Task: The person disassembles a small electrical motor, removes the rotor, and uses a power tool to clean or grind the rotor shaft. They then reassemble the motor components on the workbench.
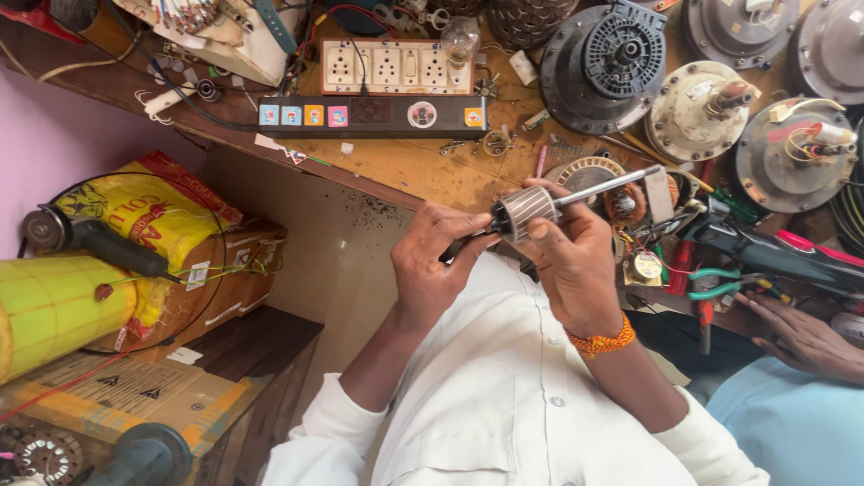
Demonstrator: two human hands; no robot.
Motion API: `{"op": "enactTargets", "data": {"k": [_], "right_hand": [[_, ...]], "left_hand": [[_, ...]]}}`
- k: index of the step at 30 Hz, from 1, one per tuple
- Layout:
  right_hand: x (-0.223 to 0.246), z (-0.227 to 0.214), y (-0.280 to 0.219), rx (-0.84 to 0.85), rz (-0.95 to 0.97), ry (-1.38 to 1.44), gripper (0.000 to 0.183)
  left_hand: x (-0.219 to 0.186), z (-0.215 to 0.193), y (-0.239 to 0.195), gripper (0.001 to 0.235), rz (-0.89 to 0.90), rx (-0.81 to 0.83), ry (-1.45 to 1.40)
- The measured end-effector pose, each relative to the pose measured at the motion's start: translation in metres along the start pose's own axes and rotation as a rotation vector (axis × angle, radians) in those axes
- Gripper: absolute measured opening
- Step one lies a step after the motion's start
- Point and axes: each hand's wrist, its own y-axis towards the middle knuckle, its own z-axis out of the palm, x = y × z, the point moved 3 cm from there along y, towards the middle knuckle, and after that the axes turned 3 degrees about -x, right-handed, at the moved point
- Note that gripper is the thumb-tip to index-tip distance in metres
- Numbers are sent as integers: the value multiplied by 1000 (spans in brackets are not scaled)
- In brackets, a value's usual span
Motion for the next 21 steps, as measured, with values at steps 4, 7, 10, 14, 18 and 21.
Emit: {"op": "enactTargets", "data": {"k": [4, 7, 10, 14, 18, 21], "right_hand": [[0, -11, -4, -10, 54, 110, 60], [1, -21, -4, -20, 96, 239, 60], [1, -25, -7, -34, 70, 255, 60], [5, -25, -14, -61, 34, 223, 58], [11, -21, -18, -128, 60, 186, 55], [15, -15, -24, -79, 88, 104, 53]], "left_hand": [[-20, 2, 11, 32, 30, 73, 44], [-23, 11, 11, 34, -167, 129, -113], [-18, 22, 7, 31, -430, 130, -215], [-33, 26, 7, 26, -255, 166, 9], [-46, 21, 20, 62, -68, 242, -83], [-48, 36, 19, 70, 195, 357, 196]]}}
